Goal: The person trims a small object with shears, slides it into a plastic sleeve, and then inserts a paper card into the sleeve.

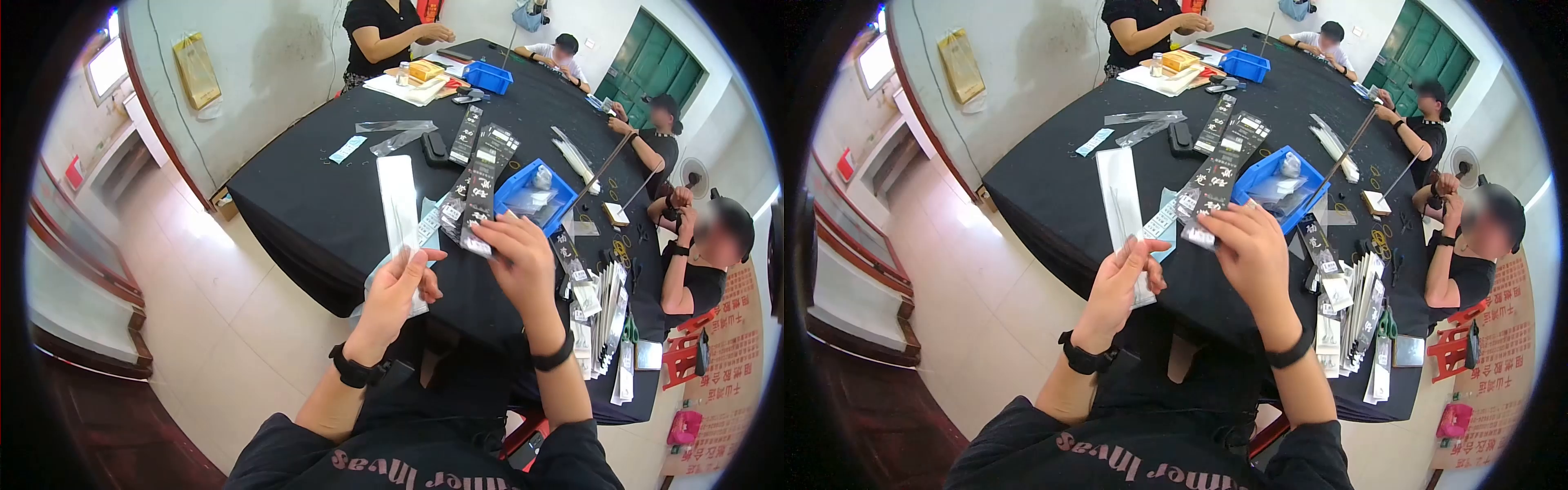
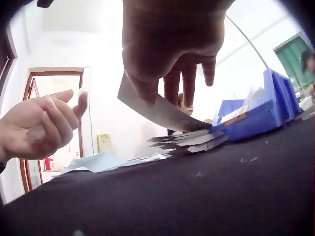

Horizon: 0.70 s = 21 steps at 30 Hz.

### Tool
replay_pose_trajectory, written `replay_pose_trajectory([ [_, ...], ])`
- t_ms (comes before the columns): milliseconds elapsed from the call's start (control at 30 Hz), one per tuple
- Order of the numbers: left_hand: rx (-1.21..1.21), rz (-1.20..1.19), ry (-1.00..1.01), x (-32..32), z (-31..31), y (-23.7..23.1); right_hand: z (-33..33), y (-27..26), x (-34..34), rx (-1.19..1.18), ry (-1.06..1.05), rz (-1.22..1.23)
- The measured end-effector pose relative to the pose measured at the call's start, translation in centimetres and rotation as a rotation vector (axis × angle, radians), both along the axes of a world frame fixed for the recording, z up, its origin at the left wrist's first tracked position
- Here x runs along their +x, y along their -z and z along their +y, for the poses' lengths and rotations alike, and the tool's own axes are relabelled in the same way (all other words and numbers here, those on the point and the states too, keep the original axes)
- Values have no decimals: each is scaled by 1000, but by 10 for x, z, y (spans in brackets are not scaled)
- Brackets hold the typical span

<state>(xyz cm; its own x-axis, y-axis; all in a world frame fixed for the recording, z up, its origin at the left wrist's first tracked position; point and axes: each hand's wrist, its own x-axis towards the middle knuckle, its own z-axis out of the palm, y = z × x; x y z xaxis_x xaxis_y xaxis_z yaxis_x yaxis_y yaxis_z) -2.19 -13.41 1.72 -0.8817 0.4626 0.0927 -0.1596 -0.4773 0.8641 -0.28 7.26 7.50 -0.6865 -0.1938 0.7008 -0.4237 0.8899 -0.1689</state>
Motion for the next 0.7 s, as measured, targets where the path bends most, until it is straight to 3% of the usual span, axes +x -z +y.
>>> replay_pose_trajectory([
  [100,1,-46,18,7,8,-7,-13,-12,41,84,-15,130],
  [167,108,-215,52,13,16,-12,-26,-16,69,119,-12,117],
  [467,-137,-197,25,34,20,-11,-33,3,133,22,-86,-254],
  [533,-142,-93,80,37,18,-12,-18,-7,137,-84,-133,-376],
  [700,-158,14,143,61,18,-28,-18,-13,127,-897,9,-248],
])
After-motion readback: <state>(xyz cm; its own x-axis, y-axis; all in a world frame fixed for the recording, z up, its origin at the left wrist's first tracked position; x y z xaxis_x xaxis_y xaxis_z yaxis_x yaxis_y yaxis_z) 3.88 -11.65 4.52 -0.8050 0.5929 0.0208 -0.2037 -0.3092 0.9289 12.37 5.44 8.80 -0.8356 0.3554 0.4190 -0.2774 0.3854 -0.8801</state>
